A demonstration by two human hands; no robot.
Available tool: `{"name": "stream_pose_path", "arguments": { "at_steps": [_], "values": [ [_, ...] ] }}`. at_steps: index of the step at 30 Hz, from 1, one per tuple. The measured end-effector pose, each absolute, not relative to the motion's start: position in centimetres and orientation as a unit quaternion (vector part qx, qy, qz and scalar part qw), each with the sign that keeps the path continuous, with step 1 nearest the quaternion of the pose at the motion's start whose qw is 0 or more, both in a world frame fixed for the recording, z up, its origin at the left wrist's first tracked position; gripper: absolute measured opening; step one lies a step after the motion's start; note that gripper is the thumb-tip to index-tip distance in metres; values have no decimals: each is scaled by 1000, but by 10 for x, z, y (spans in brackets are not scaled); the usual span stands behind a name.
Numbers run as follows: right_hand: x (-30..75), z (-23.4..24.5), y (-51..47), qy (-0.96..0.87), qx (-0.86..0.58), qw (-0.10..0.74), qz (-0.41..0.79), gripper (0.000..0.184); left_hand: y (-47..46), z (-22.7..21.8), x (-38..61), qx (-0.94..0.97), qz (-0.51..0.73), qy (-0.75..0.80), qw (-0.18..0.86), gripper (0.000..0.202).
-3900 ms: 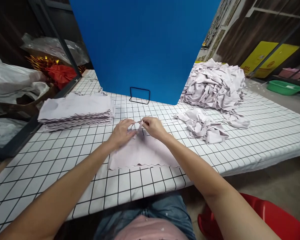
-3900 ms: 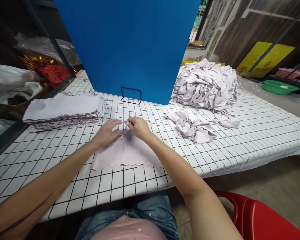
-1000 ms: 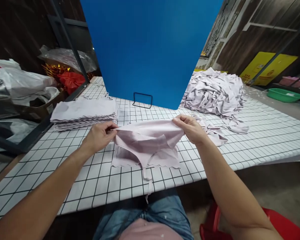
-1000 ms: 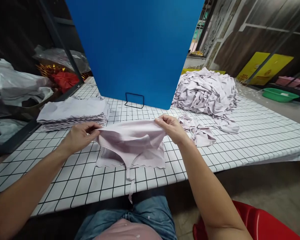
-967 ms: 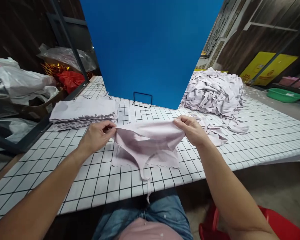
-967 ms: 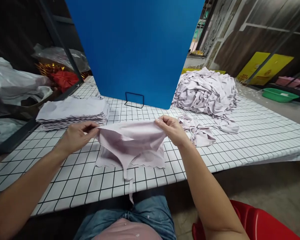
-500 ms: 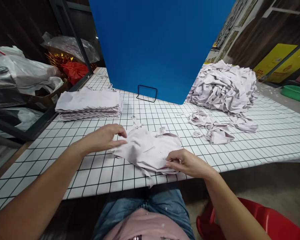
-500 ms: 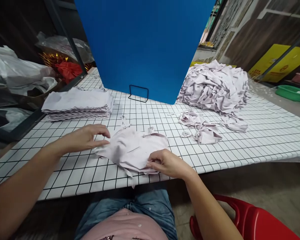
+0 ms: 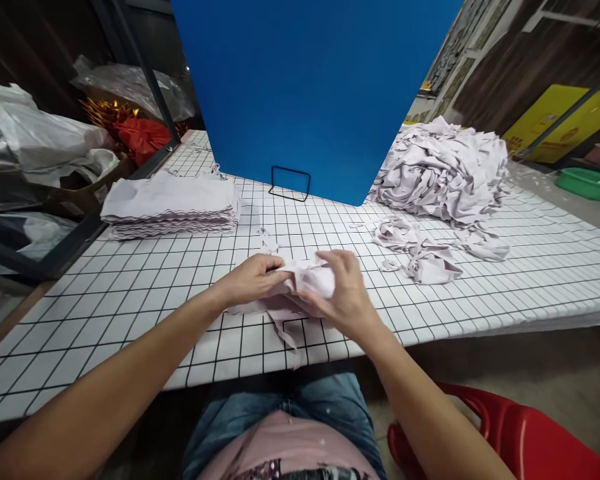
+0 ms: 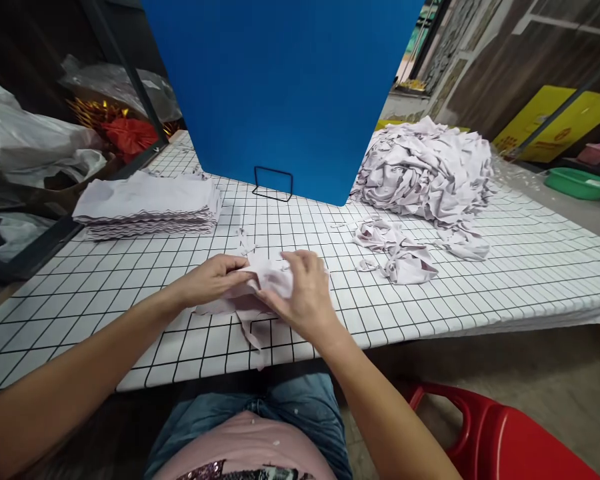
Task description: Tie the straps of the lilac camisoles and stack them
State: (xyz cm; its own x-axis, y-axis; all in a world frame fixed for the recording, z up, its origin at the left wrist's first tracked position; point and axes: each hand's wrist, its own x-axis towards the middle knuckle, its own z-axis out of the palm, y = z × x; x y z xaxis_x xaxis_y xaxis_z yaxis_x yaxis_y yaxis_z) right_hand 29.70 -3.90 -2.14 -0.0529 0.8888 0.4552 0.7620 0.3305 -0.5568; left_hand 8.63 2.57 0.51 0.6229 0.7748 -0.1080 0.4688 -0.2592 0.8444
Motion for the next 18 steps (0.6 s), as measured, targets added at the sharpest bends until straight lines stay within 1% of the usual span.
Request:
{"name": "stream_pose_path", "arguments": {
  "at_steps": [1, 2, 4, 5, 7, 10, 12, 13, 14, 15, 18],
  "values": [
    [288, -18, -39, -736, -562, 366, 92, 46, 28, 11, 91, 754, 173, 395, 495, 36],
    [283, -14, -38, -747, -554, 351, 112, 35, 31, 17, 95, 731, 179, 389, 532, 37],
    [282, -4, -35, -750, -544, 326, 188, 8, 40, 26, 98, 675, 192, 380, 602, 38],
    [285, 1, -34, -742, -539, 322, 236, 9, 45, 29, 98, 647, 197, 377, 633, 38],
    [296, 11, -32, -714, -511, 332, 344, 19, 55, 32, 91, 604, 202, 366, 679, 38],
    [308, 18, -29, -623, -416, 376, 545, 21, 60, 30, 79, 588, 176, 322, 721, 33],
    [310, 17, -24, -551, -366, 408, 629, 27, 57, 26, 74, 590, 132, 276, 747, 34],
    [309, 15, -20, -532, -364, 422, 638, 29, 54, 24, 72, 588, 116, 254, 759, 34],
    [307, 12, -16, -530, -379, 434, 623, 29, 50, 22, 71, 584, 113, 235, 769, 33],
    [305, 10, -12, -542, -408, 448, 583, 28, 47, 21, 71, 576, 125, 219, 777, 30],
    [299, 1, -7, -588, -513, 497, 380, 25, 42, 22, 74, 539, 237, 198, 783, 22]
  ]
}}
